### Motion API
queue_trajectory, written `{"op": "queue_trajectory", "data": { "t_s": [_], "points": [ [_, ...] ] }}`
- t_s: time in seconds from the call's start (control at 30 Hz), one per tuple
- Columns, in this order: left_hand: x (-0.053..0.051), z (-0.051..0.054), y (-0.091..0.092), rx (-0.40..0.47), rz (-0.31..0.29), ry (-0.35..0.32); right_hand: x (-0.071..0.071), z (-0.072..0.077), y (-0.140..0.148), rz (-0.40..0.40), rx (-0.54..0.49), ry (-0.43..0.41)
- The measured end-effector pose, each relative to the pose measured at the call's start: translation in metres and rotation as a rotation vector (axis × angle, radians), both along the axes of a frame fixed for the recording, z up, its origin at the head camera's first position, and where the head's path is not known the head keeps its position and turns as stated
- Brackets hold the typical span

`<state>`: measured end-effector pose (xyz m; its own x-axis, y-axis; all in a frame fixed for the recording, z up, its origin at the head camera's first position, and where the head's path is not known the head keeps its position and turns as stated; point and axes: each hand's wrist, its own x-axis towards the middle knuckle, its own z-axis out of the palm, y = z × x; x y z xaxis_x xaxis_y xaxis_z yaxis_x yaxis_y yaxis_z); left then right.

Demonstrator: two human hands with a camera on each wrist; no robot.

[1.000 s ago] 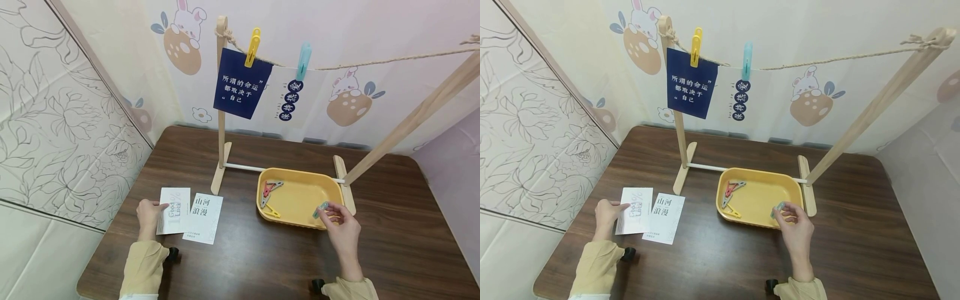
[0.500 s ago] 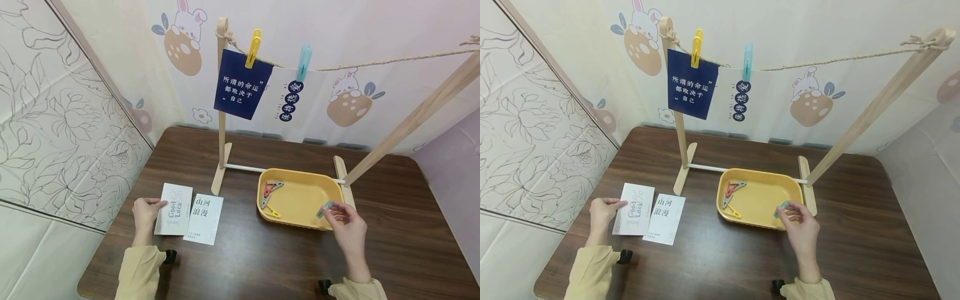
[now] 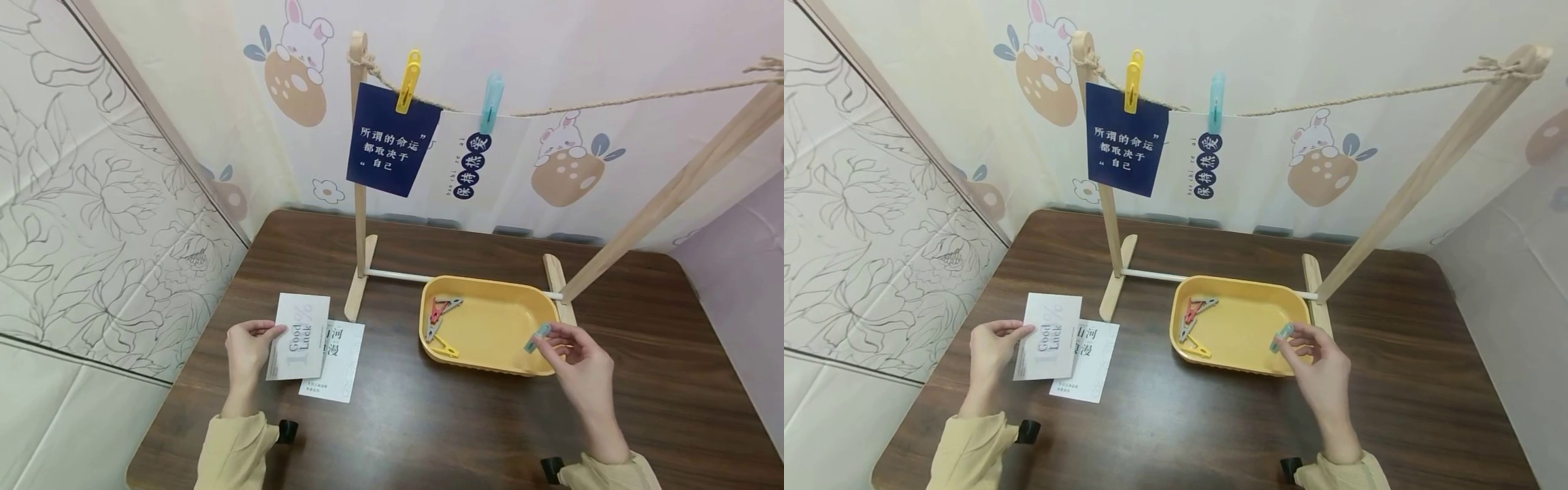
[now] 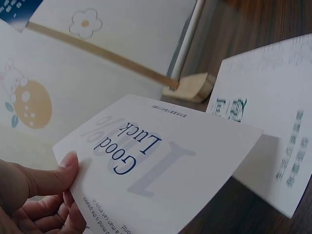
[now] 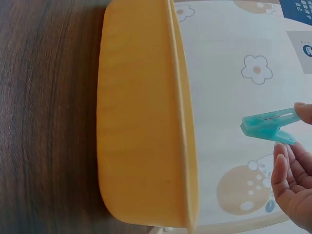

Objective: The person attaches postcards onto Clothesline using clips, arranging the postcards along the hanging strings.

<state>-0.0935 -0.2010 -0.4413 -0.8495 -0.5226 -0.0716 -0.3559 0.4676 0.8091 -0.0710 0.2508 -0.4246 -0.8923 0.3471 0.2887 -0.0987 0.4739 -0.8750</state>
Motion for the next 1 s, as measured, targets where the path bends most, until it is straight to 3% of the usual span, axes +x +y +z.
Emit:
{"op": "queue_trajectory", "data": {
  "t_s": [0.23,0.47,1.0],
  "points": [
    [0.002,0.009,0.022,0.04,-0.035,0.065,0.001,0.01,0.005,0.023,0.029,0.0],
    [0.001,0.019,0.042,0.091,-0.069,0.111,0.005,0.025,0.011,0.099,0.091,0.029],
    [-0.002,0.025,0.09,0.233,-0.132,0.268,0.0,0.07,0.017,0.234,0.172,0.145]
  ]
}}
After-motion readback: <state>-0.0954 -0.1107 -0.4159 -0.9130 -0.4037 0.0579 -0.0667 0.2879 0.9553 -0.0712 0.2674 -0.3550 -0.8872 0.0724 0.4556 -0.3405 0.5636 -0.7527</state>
